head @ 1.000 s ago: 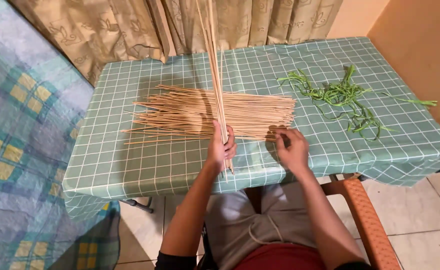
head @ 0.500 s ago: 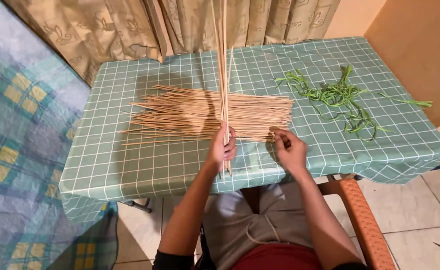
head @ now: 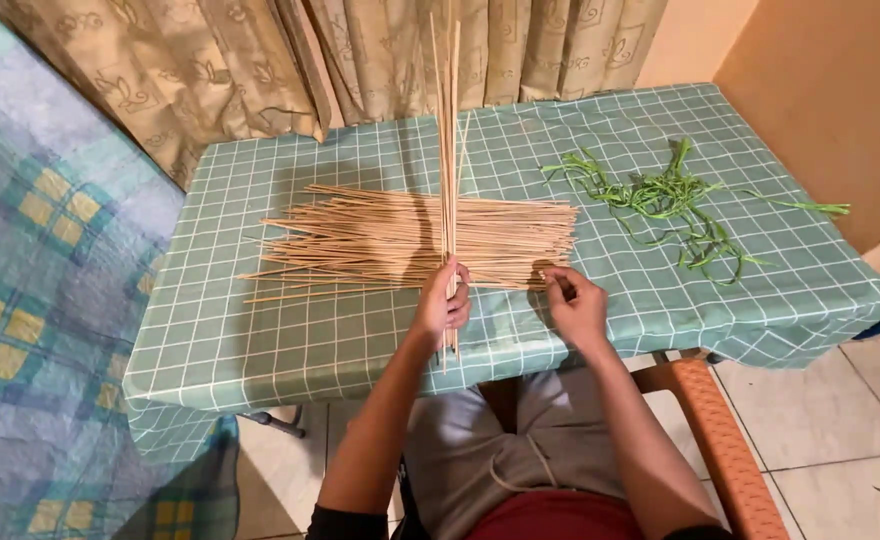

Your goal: Bundling and tying thin wooden sticks together using plastic strips on a table.

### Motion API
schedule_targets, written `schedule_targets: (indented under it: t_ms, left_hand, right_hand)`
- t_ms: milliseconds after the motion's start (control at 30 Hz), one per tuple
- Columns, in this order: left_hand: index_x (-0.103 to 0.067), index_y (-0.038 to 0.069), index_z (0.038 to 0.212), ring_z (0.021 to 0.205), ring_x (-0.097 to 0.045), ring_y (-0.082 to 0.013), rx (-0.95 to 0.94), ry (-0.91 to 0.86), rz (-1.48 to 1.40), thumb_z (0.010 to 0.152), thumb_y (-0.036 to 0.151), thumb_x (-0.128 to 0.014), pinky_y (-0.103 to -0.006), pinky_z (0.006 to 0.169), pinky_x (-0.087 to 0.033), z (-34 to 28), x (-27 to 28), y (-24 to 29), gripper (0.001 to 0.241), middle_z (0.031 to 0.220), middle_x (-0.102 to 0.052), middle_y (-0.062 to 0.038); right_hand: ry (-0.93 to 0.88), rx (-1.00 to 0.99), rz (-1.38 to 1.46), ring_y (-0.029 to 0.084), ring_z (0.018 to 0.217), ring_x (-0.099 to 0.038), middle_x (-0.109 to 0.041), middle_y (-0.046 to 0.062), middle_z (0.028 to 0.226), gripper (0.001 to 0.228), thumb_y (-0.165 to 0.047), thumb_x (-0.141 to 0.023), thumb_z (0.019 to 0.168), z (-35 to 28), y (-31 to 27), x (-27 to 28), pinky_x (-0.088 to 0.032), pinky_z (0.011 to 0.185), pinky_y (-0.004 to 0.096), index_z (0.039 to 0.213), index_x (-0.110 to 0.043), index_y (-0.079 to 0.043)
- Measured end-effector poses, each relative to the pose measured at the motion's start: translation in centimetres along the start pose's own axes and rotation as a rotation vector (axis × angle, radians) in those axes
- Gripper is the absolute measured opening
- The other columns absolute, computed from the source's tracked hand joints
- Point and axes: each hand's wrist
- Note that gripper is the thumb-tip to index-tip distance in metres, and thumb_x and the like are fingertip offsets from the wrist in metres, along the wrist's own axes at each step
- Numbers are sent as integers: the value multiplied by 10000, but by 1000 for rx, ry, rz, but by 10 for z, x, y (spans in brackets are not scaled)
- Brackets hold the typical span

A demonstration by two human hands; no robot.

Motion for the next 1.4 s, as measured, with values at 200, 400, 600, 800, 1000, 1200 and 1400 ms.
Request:
schedule_targets:
  t_ms: [200, 400, 600, 800, 1000, 1200, 1400]
  left_hand:
    - [-517, 153, 980, 341, -207, -80, 22, -20, -1, 1018, 707, -395, -218, 297, -195, -3, -4, 1, 569, 546, -161, 58]
    - [-524, 159, 957, 322, -215, -72, 29, -46, -96, 987, 796, -287, -209, 278, -195, 3, -5, -1, 681, 513, -175, 50]
    - [-520, 146, 979, 337, -199, -68, 16, -27, -74, 986, 791, -307, -209, 281, -207, 3, -4, -2, 679, 540, -154, 61]
    - [-521, 157, 951, 322, -214, -70, 26, -35, -106, 970, 817, -282, -206, 271, -194, 8, 4, -7, 702, 506, -172, 58]
    - [-530, 146, 972, 321, -235, -69, 4, -19, -112, 949, 844, -254, -202, 275, -215, 2, 2, -4, 750, 513, -188, 54]
    - [-527, 149, 954, 324, -217, -80, 2, 4, -86, 950, 841, -251, -211, 268, -207, 3, -2, -5, 744, 518, -178, 45]
    - [-518, 160, 929, 334, -208, -79, 0, 11, -96, 950, 837, -272, -206, 272, -207, -1, -6, -6, 720, 527, -175, 49]
  right_hand:
    - [5, -9, -2, 143, 577, -545, -657, 73, 637, 152, -57, -700, 922, 0, 1, 1, -477, 532, 307, 993, -813, -130]
    - [15, -25, 65, 108, 587, -533, -646, 41, 626, 187, -29, -674, 922, 1, 6, 0, -468, 550, 268, 992, -815, -131]
    - [16, -23, 91, 131, 608, -543, -690, 71, 671, 166, -37, -679, 938, 1, -5, 2, -495, 567, 315, 993, -811, -122]
    - [26, 30, 105, 103, 610, -564, -685, 60, 667, 198, -13, -676, 934, 2, -5, 3, -487, 575, 265, 1002, -811, -140]
    - [50, 45, 109, 158, 741, -640, -733, 146, 802, 244, 26, -648, 912, -2, 7, -2, -549, 710, 337, 1074, -793, -85]
    - [-95, 383, -461, 331, 983, -599, -570, 37, 987, 211, -286, -894, 751, 2, 3, -5, -491, 925, 452, 946, -840, -227]
    - [-47, 429, -524, 326, 980, -578, -561, 12, 987, 27, -200, -804, 863, -2, 18, -7, -481, 880, 479, 847, -805, -222]
Point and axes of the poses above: each hand's wrist, its own z-axis towards the middle knuckle, its own x-axis out of the back of the hand, y = z × x
